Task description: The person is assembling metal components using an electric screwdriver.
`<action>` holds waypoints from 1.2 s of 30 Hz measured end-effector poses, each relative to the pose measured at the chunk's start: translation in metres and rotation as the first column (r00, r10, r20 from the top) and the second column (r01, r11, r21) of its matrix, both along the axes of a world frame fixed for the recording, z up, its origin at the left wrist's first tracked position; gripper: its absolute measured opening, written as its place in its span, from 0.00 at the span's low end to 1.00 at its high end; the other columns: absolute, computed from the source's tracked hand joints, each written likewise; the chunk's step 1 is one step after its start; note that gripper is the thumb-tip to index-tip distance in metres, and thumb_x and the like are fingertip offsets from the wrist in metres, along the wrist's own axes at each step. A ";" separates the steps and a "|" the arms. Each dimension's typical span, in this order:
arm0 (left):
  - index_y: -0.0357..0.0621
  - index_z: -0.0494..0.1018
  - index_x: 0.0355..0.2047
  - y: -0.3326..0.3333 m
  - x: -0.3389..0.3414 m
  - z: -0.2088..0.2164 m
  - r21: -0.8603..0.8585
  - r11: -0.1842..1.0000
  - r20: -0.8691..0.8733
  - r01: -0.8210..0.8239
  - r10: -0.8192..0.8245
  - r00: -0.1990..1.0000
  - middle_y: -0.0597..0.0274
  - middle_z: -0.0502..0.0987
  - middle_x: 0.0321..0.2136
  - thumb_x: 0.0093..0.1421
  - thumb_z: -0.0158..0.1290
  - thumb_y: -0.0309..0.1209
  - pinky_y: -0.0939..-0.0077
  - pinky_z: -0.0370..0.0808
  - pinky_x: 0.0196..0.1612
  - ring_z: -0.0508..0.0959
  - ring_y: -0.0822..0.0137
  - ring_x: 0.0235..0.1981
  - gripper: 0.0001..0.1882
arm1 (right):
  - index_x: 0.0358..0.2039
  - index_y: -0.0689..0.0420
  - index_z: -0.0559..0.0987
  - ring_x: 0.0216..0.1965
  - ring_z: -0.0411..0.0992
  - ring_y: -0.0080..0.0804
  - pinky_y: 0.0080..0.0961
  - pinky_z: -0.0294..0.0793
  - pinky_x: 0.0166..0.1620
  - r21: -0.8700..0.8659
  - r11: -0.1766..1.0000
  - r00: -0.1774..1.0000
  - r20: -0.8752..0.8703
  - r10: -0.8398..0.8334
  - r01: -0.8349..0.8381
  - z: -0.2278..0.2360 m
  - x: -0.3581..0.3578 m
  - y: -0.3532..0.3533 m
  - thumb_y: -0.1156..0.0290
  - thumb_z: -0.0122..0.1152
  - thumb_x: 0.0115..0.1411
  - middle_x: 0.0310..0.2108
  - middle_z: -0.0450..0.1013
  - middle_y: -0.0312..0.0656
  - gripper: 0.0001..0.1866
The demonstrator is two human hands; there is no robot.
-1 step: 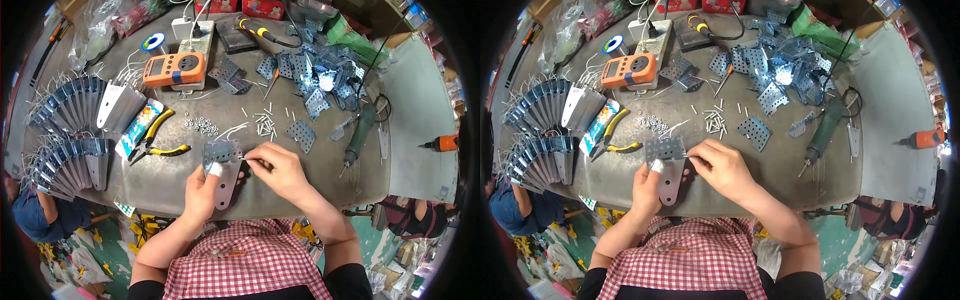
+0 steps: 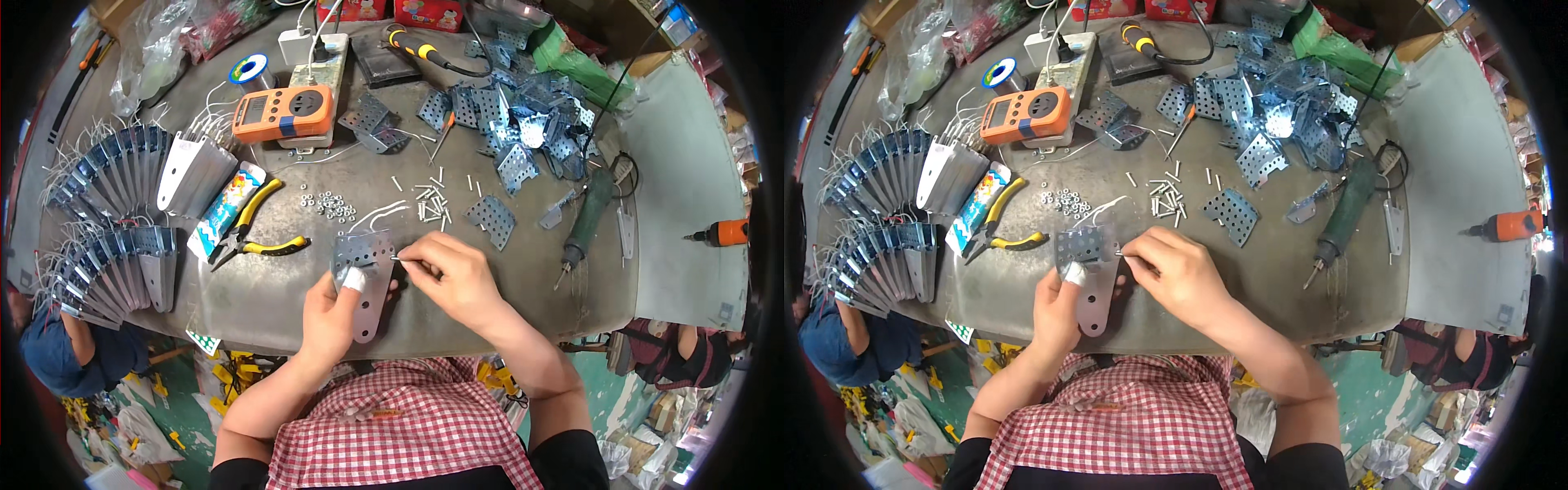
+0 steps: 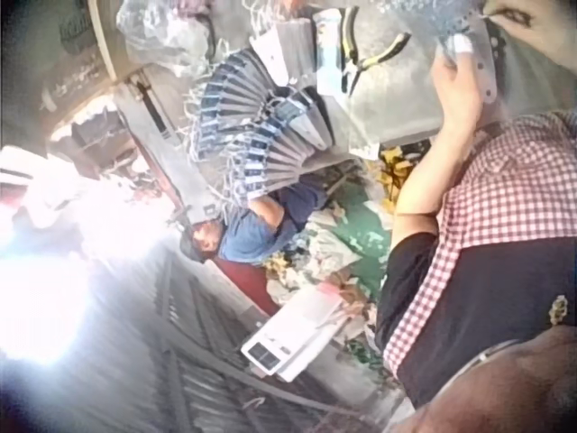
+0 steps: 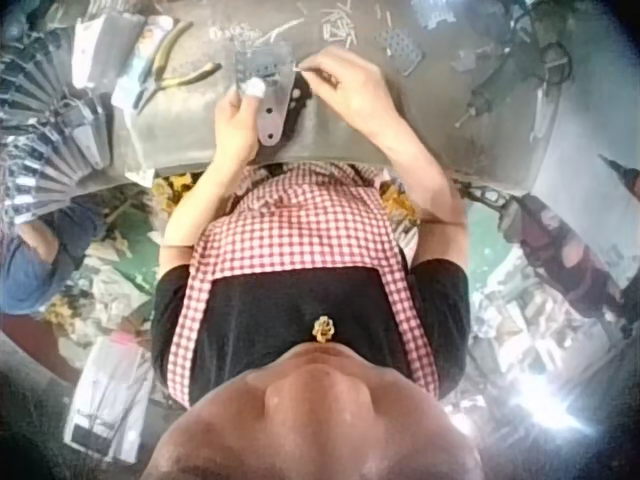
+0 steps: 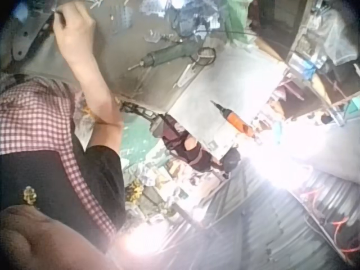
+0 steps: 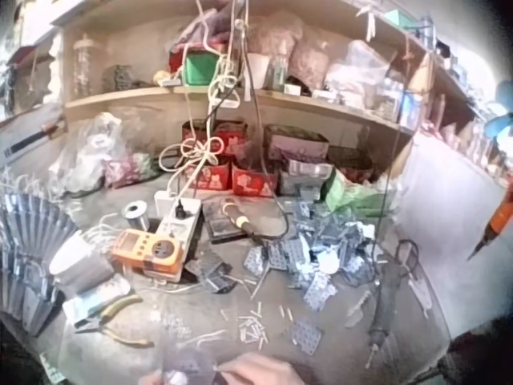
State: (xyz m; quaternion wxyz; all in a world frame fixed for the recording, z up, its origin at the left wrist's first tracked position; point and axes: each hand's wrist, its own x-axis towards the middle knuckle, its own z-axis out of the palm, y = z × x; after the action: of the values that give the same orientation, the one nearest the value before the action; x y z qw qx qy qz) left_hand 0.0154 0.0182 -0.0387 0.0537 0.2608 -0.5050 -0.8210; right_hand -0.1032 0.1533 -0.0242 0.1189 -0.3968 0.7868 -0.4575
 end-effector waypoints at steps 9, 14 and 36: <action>0.38 0.68 0.45 0.005 0.008 -0.003 -0.534 0.845 -0.081 0.006 -0.058 0.995 0.60 0.75 0.34 0.57 0.46 0.30 0.78 0.69 0.39 0.73 0.72 0.35 0.16 | 0.24 0.59 0.66 0.29 0.68 0.37 0.29 0.71 0.27 0.097 0.993 0.917 -0.386 0.099 -0.066 0.021 0.013 0.000 0.79 0.52 0.44 0.24 0.61 0.42 0.06; 0.36 0.64 0.46 0.006 0.007 -0.001 -0.342 0.940 -0.130 0.024 -0.072 0.989 0.60 0.73 0.36 0.63 0.41 0.37 0.77 0.69 0.41 0.72 0.73 0.36 0.18 | 0.26 0.60 0.67 0.28 0.69 0.37 0.29 0.71 0.27 0.103 0.991 0.946 -0.305 0.114 -0.086 0.018 0.011 0.004 0.77 0.56 0.48 0.24 0.63 0.41 0.07; 0.40 0.53 0.54 -0.021 -0.017 0.012 0.115 0.993 -0.080 0.041 -0.032 0.996 0.52 0.69 0.42 0.61 0.34 0.29 0.67 0.75 0.39 0.75 0.61 0.37 0.20 | 0.28 0.61 0.71 0.27 0.72 0.33 0.26 0.69 0.31 -0.038 0.975 0.964 -0.146 -0.221 0.217 0.007 -0.112 -0.039 0.76 0.56 0.51 0.26 0.71 0.44 0.05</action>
State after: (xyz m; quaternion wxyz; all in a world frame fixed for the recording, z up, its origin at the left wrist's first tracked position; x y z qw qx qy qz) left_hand -0.0017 -0.0023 -0.0269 0.0430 0.2222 -0.4583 -0.8595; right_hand -0.2155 0.1138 -0.0174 0.0039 -0.3419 0.8276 -0.4452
